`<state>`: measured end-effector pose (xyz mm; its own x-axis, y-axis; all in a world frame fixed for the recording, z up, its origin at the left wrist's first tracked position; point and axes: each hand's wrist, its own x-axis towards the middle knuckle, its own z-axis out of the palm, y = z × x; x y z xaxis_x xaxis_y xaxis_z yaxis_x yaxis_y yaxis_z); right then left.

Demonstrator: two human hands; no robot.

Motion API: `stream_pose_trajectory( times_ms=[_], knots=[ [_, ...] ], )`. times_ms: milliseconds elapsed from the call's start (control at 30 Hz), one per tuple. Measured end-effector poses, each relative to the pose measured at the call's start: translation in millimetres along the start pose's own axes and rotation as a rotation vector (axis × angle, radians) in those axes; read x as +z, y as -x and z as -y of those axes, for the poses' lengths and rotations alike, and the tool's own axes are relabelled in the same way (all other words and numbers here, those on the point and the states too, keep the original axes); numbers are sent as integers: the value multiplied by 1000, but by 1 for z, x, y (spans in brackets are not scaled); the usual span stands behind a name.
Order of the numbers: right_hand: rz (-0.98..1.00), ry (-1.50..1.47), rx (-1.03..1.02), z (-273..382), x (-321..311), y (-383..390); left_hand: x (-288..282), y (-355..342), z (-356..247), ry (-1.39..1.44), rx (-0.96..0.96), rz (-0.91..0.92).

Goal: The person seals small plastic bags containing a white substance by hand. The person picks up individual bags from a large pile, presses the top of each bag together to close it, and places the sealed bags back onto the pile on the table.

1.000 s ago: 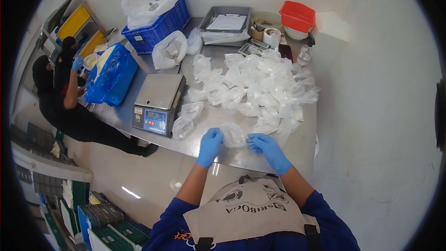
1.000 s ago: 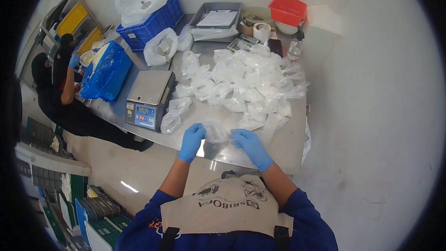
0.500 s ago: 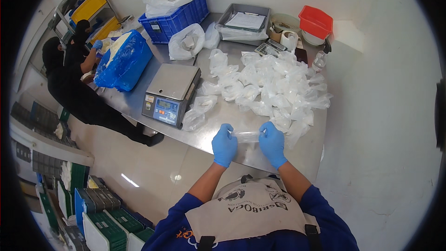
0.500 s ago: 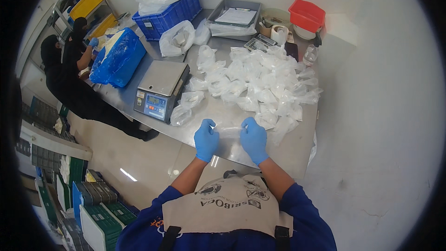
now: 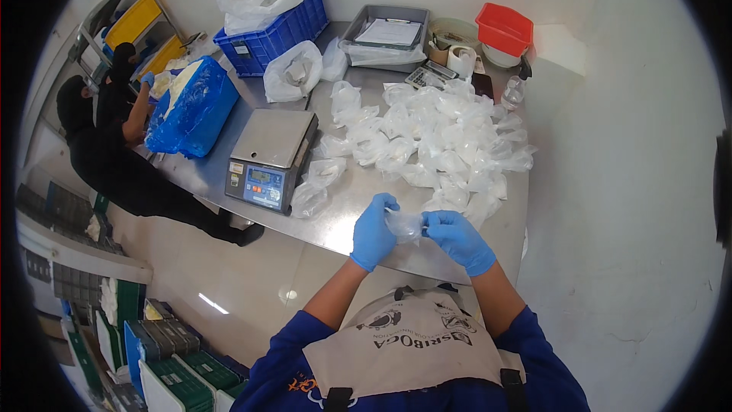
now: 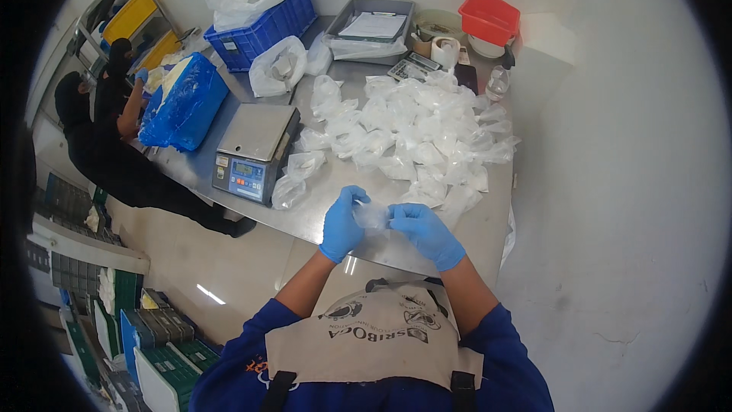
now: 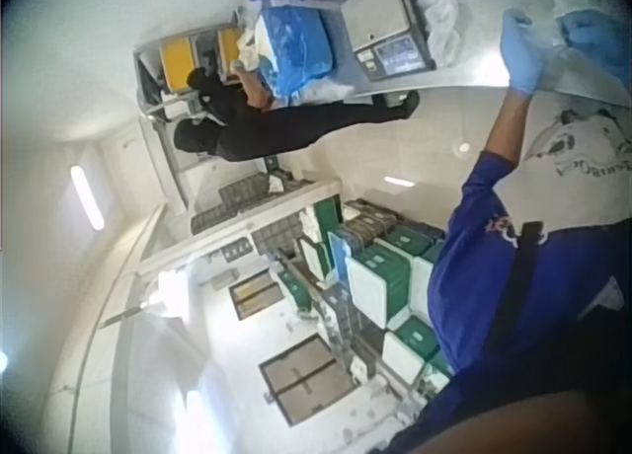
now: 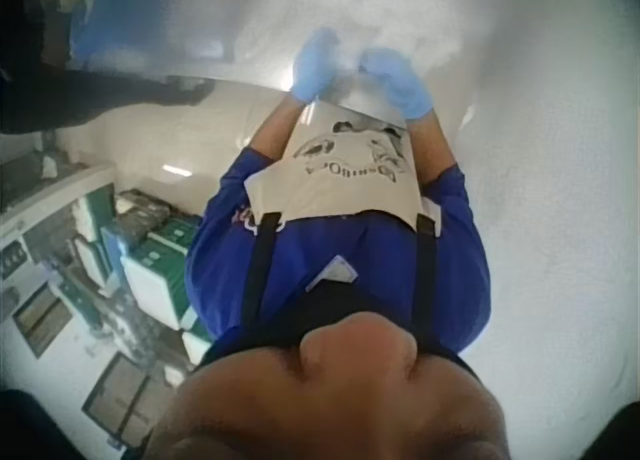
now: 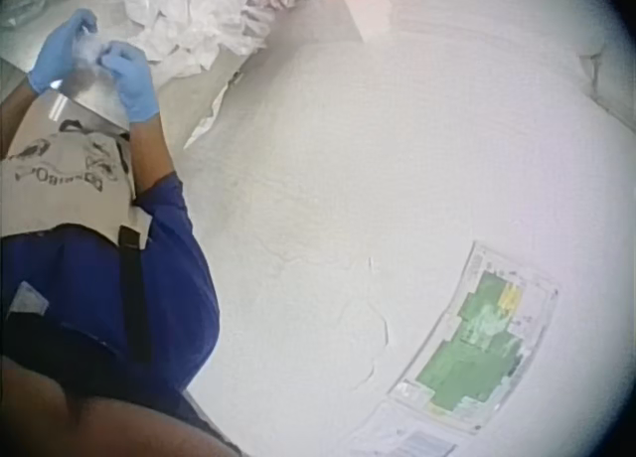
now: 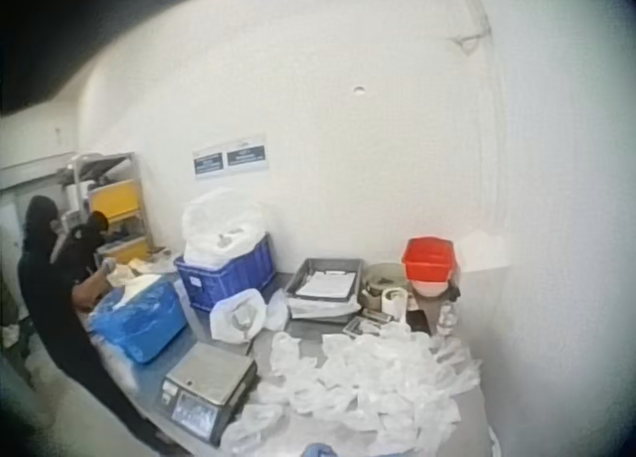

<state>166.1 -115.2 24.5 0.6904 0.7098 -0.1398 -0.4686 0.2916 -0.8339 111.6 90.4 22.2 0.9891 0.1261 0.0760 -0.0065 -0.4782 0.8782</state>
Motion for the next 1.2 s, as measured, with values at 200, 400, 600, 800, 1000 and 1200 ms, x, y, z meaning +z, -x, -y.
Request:
stream_pose_trajectory(
  times_ms=[200,400,600,800,1000,1200],
  knots=[
    [-334,84,-122,-44,-30,-13,-3,-3,1,1186,-214,466],
    [-327,6,-98,-21,0,-13,1,-7,9,737,-333,246],
    [-63,1245,-444,18,68,3,9,-16,8,-193,105,-278],
    [-443,1315,-549,14,58,-3,-12,-14,-23,-8,294,-133],
    [-270,1392,-709,29,71,-4,-33,-11,-22,368,220,221],
    [-379,1527,-735,33,51,-10,-37,6,-28,323,175,202]
  ],
)
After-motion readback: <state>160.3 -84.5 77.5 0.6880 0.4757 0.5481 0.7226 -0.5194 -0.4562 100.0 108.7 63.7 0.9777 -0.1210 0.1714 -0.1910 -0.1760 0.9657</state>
